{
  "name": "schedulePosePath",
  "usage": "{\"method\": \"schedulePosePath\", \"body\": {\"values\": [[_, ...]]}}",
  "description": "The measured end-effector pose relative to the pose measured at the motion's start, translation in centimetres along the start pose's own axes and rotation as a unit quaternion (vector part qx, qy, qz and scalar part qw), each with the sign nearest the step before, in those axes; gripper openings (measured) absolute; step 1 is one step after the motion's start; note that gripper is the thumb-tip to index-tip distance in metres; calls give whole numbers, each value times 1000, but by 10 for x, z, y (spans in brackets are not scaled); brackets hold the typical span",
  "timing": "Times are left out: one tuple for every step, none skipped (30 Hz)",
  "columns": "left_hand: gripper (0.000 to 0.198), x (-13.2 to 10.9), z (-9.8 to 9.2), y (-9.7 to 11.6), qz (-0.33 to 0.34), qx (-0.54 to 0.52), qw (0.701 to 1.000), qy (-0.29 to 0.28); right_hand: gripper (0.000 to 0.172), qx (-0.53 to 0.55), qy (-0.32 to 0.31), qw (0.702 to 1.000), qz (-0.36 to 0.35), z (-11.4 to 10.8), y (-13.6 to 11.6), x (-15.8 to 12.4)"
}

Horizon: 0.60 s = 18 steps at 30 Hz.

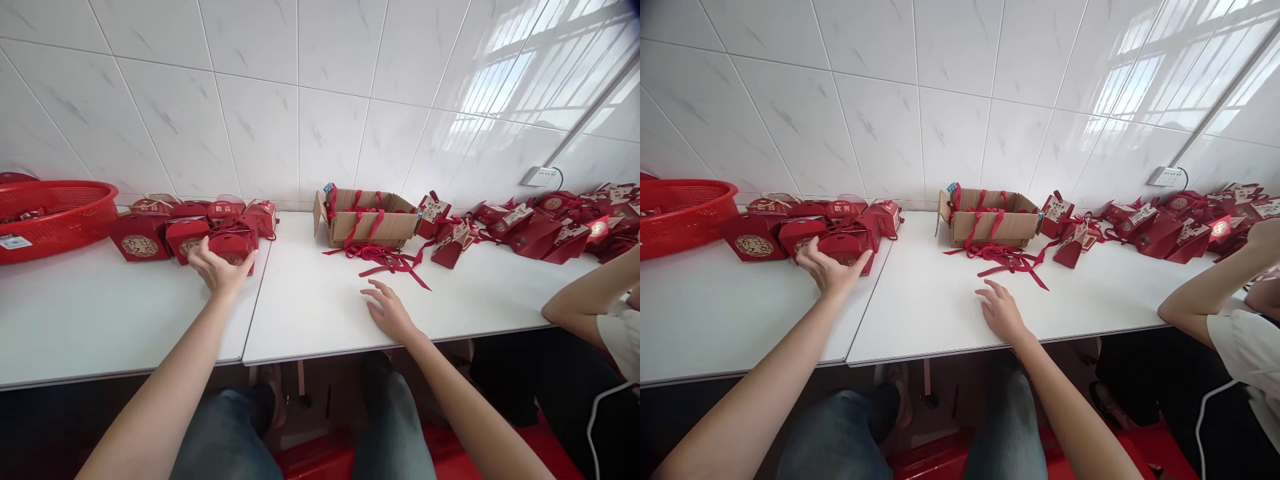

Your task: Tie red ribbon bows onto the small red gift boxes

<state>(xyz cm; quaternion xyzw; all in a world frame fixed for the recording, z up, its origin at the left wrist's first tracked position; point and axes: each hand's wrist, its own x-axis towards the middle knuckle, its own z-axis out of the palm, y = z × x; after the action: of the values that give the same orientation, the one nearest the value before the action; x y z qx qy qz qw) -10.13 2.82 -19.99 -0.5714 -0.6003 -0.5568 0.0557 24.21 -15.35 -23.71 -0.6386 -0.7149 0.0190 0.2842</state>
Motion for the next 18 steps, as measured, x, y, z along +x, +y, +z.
{"method": "schedulePosePath", "body": {"values": [[101,-1,2,1,0,2,1000,-7,33,-4,-1,1000,16,2,0,2],[100,-2,3,1,-12,3,1000,-12,34,-5,-3,1000,28,4,0,3],[99,-2,3,2,-31,0,999,-16,34,-3,-4,999,37,5,1,3],[98,-1,2,2,-51,-7,998,-19,34,1,-5,999,42,6,2,3],[98,-1,2,1,-64,-18,998,-21,35,6,-6,999,44,6,2,2],[98,-1,0,0,-63,-33,997,-25,35,10,-5,999,46,6,2,1],[98,-3,-1,0,-46,-53,997,-30,35,13,-4,999,48,5,2,1],[98,-5,-1,0,-15,-80,996,-40,36,15,-4,999,52,5,1,0],[99,-9,-1,0,28,-115,991,-63,36,15,-4,998,56,5,0,0],[101,-14,0,2,75,-154,980,-101,37,14,-4,998,62,5,-1,0],[102,-20,2,5,121,-195,961,-154,37,14,-4,998,68,5,-2,0],[104,-25,5,8,156,-231,934,-222,38,15,-5,997,74,6,-2,0],[105,-31,8,12,173,-244,912,-280,38,19,-4,997,78,6,-1,0],[103,-36,11,16,178,-246,901,-311,39,23,-2,996,81,7,1,0],[102,-40,14,20,179,-244,896,-324,40,28,5,996,85,7,4,1],[102,-43,16,23,175,-242,894,-334,40,31,15,995,90,7,8,2],[102,-44,17,25,170,-240,893,-339,40,25,28,995,96,6,15,4],[103,-45,18,26,164,-240,893,-345,40,12,45,993,105,5,22,7]]}}
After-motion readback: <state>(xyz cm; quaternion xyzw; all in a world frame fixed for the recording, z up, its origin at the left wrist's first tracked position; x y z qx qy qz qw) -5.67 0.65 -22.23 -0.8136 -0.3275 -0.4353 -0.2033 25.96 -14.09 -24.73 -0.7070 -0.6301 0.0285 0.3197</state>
